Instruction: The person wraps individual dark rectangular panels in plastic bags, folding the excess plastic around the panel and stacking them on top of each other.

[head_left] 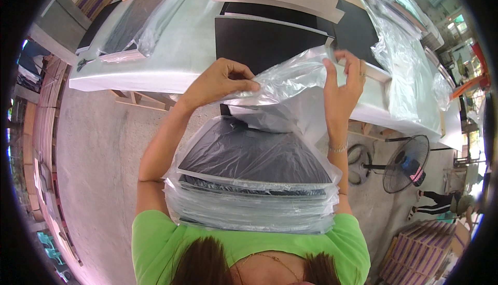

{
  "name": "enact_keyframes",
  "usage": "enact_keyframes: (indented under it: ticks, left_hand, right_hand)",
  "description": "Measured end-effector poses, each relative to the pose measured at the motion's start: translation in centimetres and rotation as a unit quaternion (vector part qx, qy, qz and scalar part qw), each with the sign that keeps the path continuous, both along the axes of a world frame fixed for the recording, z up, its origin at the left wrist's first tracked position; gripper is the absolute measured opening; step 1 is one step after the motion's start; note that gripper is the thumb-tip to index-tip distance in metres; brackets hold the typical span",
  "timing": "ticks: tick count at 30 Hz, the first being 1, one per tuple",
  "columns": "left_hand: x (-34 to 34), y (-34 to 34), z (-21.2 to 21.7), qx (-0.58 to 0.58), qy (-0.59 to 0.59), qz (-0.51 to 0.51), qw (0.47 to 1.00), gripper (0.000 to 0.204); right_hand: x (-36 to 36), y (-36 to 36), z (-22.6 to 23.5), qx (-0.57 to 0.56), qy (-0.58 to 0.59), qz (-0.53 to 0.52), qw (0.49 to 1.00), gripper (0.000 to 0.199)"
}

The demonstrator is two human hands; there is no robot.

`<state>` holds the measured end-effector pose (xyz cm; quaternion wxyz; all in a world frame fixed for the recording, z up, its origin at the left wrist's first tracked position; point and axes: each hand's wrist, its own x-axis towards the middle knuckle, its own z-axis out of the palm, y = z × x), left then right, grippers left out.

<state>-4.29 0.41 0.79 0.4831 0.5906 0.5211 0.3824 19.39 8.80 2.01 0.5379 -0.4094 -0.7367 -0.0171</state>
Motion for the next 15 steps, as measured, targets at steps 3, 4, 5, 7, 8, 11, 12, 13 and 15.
enact_keyframes:
  ticks: [3, 4, 5, 7, 8, 11, 12, 13, 15]
  left_hand:
    - [1.3, -0.2, -1.5, -0.032, -0.109, 0.005, 0.993, 0.022]
    - [1.6, -0.5, -1.5, -0.051, -0.124, 0.009, 0.991, 0.023]
    - [2.1, -0.6, -1.5, -0.071, -0.138, 0.011, 0.988, 0.025]
    - [2.5, -0.9, -1.8, -0.132, -0.235, -0.005, 0.963, 0.032]
    - [2.8, -0.9, -1.9, -0.131, -0.235, -0.002, 0.963, 0.033]
    - [3.7, -1.2, -2.2, -0.124, -0.223, 0.007, 0.967, 0.032]
    - [3.8, -1.2, -2.3, -0.118, -0.219, -0.002, 0.969, 0.031]
    - [3.9, -1.3, -2.4, -0.112, -0.215, -0.011, 0.970, 0.030]
    - [4.3, -1.3, -2.7, -0.098, -0.214, -0.009, 0.972, 0.027]
  right_hand:
    - [0.7, -3.4, 0.0, -0.306, 0.041, 0.192, 0.932, 0.016]
    - [0.6, -3.7, -0.5, -0.352, 0.039, 0.265, 0.897, 0.016]
    - [0.6, -3.9, -0.9, -0.395, 0.037, 0.335, 0.855, 0.016]
    - [0.2, -4.2, -1.8, -0.436, 0.082, 0.367, 0.818, 0.018]
    - [0.0, -4.2, -2.2, -0.454, 0.103, 0.383, 0.798, 0.019]
    - [0.3, -4.2, -2.5, -0.478, 0.111, 0.399, 0.775, 0.023]
    - [0.4, -4.3, -2.4, -0.487, 0.109, 0.407, 0.765, 0.025]
    - [0.2, -4.4, -2.4, -0.483, 0.103, 0.418, 0.763, 0.028]
    - [-0.3, -4.8, -2.3, -0.475, 0.094, 0.437, 0.758, 0.034]
